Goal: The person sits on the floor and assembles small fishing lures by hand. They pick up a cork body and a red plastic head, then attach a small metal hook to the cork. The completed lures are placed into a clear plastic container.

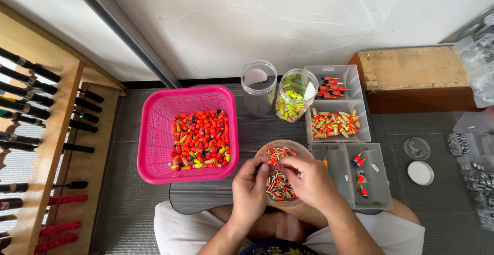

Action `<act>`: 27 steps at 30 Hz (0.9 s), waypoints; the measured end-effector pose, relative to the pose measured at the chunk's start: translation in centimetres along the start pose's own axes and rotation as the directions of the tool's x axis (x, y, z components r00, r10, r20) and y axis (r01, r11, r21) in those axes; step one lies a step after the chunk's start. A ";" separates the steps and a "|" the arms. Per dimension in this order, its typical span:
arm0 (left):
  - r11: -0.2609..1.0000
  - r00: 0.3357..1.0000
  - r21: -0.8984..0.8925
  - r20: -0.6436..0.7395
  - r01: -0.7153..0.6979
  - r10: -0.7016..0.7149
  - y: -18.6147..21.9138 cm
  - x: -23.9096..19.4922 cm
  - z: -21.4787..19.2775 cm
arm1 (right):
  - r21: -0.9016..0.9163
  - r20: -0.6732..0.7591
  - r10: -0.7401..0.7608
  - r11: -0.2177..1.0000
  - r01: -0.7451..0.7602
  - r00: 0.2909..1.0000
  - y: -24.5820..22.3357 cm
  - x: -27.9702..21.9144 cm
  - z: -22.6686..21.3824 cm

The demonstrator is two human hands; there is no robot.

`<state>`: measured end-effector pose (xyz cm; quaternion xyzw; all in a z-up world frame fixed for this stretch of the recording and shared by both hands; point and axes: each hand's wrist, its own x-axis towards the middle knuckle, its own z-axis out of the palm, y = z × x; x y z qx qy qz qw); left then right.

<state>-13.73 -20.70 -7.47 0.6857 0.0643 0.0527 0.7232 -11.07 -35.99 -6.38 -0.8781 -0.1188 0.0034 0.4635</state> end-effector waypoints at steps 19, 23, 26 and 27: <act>0.996 0.998 -0.070 0.035 0.049 -0.046 -0.7 -0.2 -0.3 | 0.611 0.027 0.230 0.766 -0.198 0.973 0.7 -1.0 -0.2; 0.999 0.999 -0.044 0.038 0.029 -0.027 -0.7 -0.2 -0.3 | 0.578 0.045 0.268 0.779 -0.244 0.962 0.9 -1.2 0.0; 0.999 0.999 -0.046 0.045 0.025 -0.023 -0.8 -0.2 -0.3 | 0.557 0.046 0.269 0.793 -0.248 0.962 1.4 -1.5 0.3; 0.999 0.999 -0.036 0.049 0.019 -0.017 -0.9 -0.2 -0.4 | 0.555 0.035 0.257 0.799 -0.232 0.966 1.6 -1.6 0.4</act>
